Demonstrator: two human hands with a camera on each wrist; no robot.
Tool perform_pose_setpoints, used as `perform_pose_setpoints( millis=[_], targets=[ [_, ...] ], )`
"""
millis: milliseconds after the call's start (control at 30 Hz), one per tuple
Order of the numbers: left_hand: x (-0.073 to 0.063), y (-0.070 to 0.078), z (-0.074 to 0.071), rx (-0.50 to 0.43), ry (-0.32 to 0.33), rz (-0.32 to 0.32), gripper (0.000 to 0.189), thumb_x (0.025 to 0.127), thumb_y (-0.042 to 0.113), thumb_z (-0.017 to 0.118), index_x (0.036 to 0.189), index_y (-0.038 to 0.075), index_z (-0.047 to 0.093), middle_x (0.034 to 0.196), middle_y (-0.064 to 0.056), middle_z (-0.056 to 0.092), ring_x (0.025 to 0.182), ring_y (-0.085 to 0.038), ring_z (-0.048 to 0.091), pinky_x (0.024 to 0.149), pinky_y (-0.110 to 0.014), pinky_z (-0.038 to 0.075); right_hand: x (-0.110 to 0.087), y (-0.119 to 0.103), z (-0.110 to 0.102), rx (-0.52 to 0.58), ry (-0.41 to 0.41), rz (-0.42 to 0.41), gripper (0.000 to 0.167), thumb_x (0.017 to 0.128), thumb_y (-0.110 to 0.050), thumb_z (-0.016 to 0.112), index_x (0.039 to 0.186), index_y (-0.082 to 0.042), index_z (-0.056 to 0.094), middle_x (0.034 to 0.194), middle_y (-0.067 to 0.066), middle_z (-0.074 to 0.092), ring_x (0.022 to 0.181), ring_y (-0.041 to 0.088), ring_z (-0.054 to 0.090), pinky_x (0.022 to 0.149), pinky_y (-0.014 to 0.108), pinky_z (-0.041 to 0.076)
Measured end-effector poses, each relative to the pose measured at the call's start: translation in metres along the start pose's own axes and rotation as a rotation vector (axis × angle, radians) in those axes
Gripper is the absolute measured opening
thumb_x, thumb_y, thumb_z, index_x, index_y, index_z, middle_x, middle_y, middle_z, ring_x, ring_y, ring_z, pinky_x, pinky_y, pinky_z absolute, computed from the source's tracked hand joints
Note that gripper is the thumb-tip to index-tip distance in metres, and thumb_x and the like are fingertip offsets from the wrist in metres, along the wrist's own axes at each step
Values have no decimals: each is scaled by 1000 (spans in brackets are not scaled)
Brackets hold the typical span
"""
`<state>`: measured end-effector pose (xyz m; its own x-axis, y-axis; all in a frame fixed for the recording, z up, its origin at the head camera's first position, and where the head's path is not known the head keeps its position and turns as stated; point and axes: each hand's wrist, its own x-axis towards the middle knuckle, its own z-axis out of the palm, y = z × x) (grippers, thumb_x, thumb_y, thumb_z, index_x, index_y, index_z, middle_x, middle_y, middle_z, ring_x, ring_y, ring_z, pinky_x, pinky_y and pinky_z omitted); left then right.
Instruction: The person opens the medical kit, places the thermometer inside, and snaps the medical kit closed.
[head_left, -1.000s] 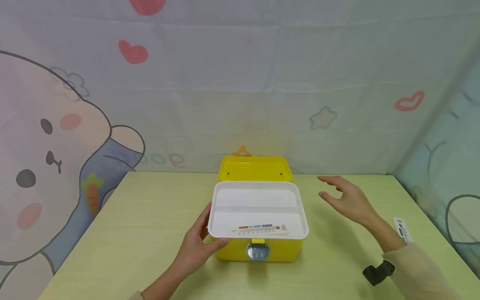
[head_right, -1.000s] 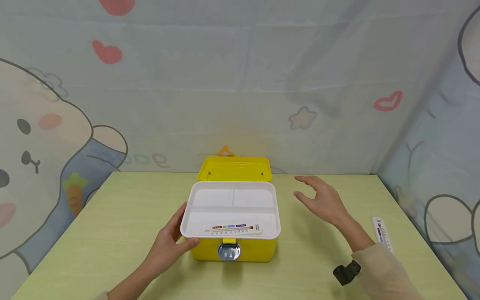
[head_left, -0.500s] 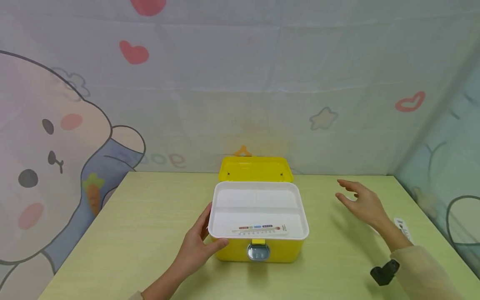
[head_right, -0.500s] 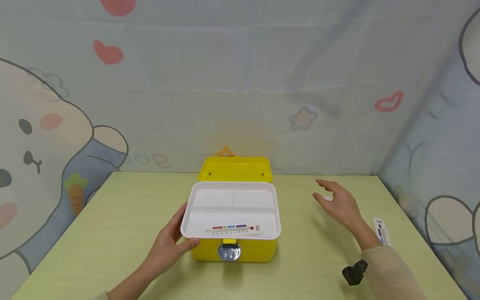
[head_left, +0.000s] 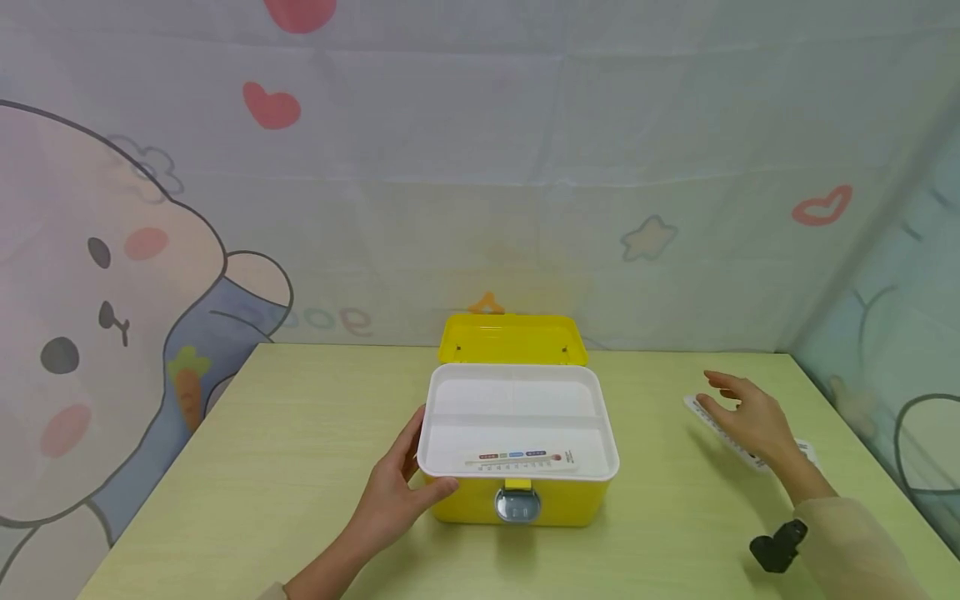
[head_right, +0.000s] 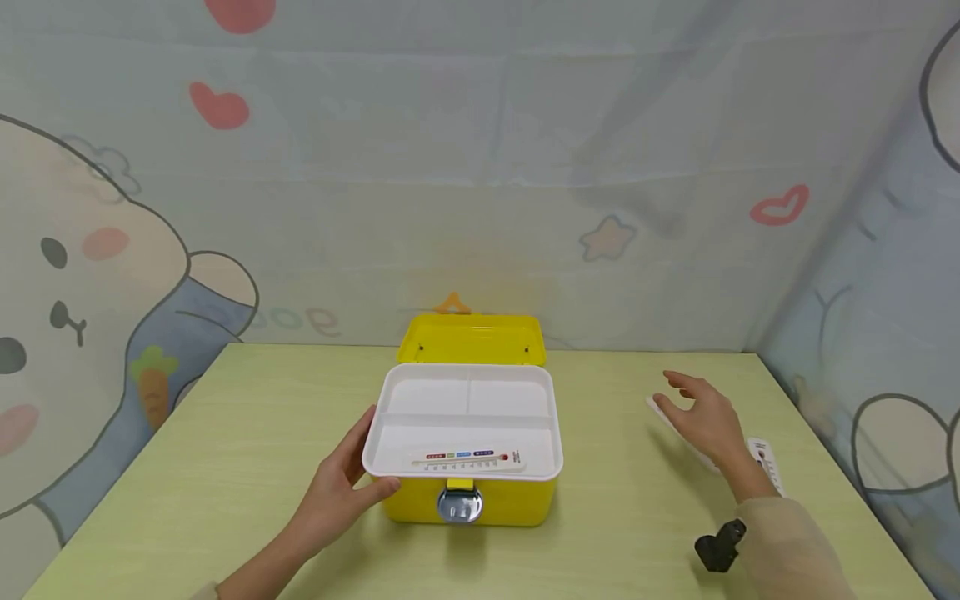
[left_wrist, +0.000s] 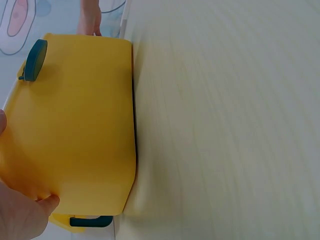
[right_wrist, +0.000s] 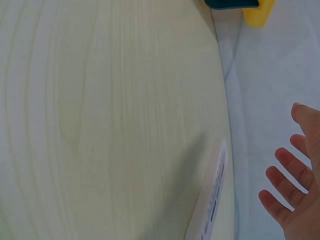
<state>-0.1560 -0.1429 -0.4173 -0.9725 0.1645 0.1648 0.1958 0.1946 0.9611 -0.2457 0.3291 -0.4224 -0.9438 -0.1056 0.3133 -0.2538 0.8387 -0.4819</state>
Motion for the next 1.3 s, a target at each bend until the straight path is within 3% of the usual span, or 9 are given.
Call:
perform_pose_setpoints(
  millis=[767,1300],
  targets=[
    [-1,2,-1,3,1,2,96,73,12,78,148,21,19,146,2,34,132,-16,36,107,-31,32,-12,34,13,-46,-106,143,59,94,-39,48,131,6,44,119,32,53,103,47,54,77,58,45],
    [-2,3,0,-1,4,5,95,73,12,78,148,21,20,144,2,37,130,-15,38,107,-31,33,-16,43,22,-114,-102,136,58,91,-38,54,124,10,49,103,29,59,93,44,55,73,54,45]
  ],
)
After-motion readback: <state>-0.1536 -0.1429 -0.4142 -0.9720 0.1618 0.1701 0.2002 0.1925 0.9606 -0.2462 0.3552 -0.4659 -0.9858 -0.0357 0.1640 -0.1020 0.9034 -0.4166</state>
